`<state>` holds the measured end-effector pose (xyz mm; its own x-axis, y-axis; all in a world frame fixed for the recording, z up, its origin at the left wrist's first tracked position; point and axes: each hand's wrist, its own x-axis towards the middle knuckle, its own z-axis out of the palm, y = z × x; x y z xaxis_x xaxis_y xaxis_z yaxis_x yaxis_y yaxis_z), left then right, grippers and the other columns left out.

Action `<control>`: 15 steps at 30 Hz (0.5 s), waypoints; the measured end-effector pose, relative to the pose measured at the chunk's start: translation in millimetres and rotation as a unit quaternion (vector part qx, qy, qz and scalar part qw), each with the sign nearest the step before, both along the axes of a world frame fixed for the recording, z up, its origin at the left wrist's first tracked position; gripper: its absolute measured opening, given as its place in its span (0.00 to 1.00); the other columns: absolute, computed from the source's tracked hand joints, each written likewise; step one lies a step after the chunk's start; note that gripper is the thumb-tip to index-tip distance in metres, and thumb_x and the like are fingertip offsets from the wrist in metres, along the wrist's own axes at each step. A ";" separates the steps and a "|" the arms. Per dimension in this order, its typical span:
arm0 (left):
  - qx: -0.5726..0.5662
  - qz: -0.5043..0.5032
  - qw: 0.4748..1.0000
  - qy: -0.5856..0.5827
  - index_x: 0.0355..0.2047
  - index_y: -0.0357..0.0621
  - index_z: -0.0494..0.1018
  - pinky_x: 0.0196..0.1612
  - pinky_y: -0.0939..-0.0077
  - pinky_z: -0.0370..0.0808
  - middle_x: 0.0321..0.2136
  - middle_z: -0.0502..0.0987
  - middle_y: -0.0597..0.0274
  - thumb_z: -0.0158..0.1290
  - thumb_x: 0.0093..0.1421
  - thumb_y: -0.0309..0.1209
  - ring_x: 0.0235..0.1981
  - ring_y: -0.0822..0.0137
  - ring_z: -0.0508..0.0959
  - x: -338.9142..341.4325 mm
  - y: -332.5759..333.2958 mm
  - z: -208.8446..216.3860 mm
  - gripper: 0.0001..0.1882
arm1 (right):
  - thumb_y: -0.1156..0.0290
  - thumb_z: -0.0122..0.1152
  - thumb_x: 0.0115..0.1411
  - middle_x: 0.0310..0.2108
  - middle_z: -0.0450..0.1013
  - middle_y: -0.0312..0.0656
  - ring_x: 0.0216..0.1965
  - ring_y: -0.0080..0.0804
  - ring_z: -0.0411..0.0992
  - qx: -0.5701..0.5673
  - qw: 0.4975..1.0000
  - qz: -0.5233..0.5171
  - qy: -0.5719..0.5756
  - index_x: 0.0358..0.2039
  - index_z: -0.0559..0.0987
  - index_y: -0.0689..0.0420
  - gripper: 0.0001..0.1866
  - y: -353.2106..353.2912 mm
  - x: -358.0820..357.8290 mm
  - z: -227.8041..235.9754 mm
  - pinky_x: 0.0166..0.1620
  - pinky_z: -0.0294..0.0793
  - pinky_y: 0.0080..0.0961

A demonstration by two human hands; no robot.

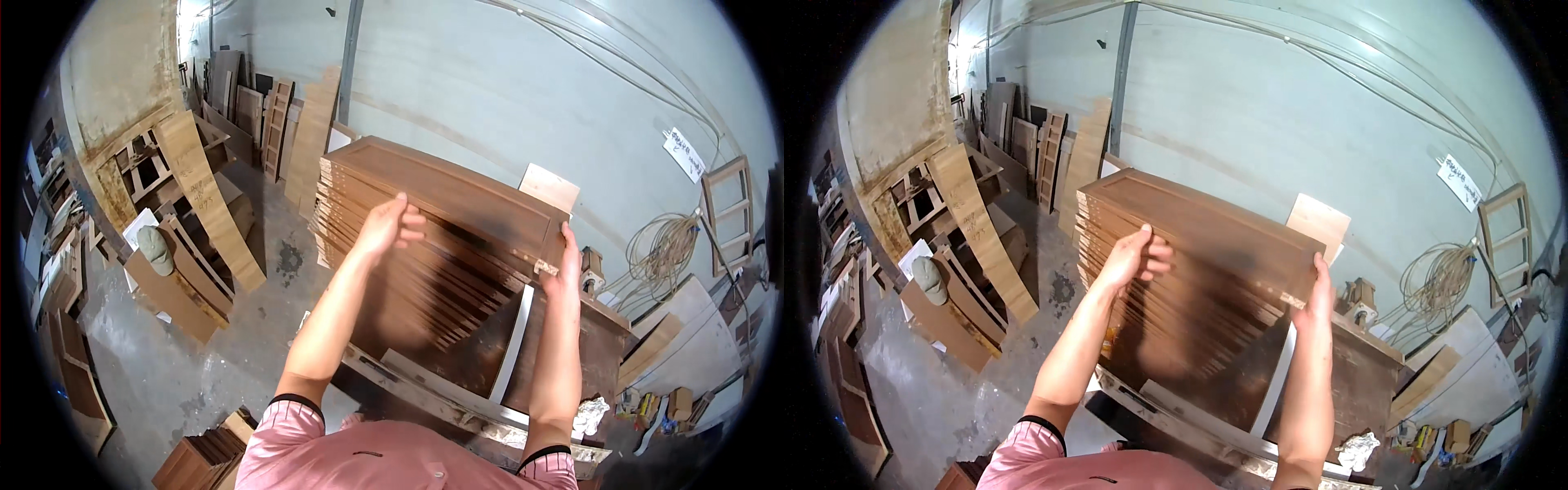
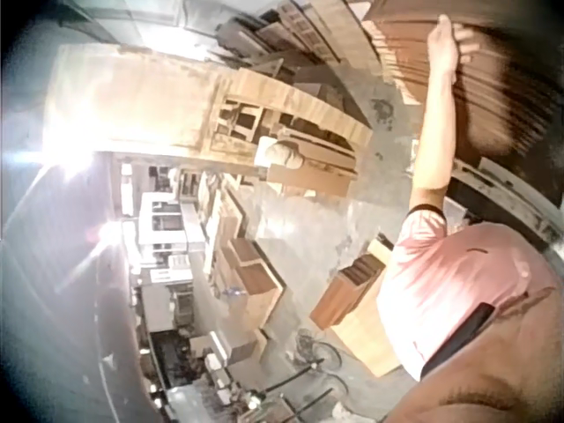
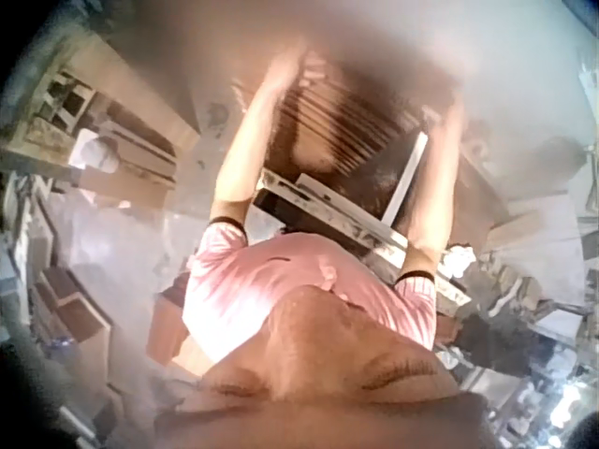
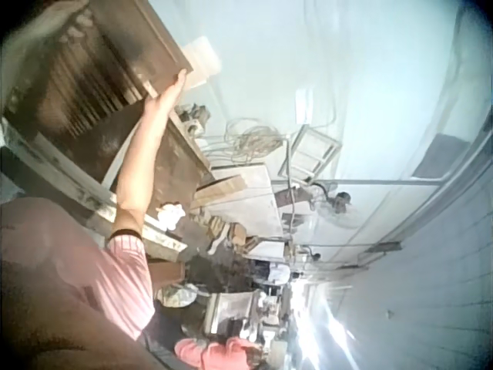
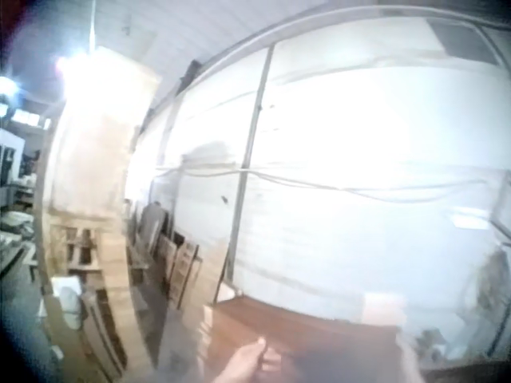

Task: The person picks up wooden furniture panels one at a time, wipes the surface with a white cloth, and stacks them into a larger pile.

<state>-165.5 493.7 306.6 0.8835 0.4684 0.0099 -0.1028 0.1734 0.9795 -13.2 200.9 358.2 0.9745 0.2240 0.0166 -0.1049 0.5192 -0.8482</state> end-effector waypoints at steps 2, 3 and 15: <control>0.052 -0.058 0.997 0.029 0.49 0.36 0.73 0.33 0.70 0.77 0.39 0.83 0.55 0.39 0.72 0.57 0.36 0.64 0.85 -14.8 -3.3 -2.3 0.33 | 0.56 0.55 0.67 0.62 0.66 0.49 0.63 0.42 0.65 -0.076 0.994 -0.075 -0.023 0.63 0.66 0.63 0.31 2.3 16.9 3.4 0.64 0.63 0.39; 0.058 -0.069 0.996 0.029 0.44 0.36 0.76 0.33 0.70 0.77 0.37 0.84 0.55 0.38 0.71 0.58 0.33 0.64 0.84 -20.8 -11.4 -7.6 0.34 | 0.55 0.54 0.67 0.65 0.63 0.50 0.65 0.43 0.62 -0.132 0.980 -0.142 -0.051 0.65 0.64 0.63 0.33 -1.2 30.6 -1.5 0.66 0.59 0.40; -0.062 -0.208 0.958 0.187 0.42 0.39 0.75 0.28 0.77 0.74 0.32 0.83 0.55 0.44 0.71 0.53 0.30 0.64 0.84 -103.8 -97.7 -199.4 0.27 | 0.65 0.46 0.73 0.69 0.59 0.47 0.68 0.36 0.56 -0.252 0.917 -0.105 -0.290 0.71 0.57 0.61 0.29 -6.2 -35.6 -110.4 0.68 0.52 0.28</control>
<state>-269.3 396.0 107.2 0.9252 0.0518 -0.3760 0.3538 0.2407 0.9038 -48.8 194.8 247.9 0.8571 0.1540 0.4917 0.4971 0.0033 -0.8677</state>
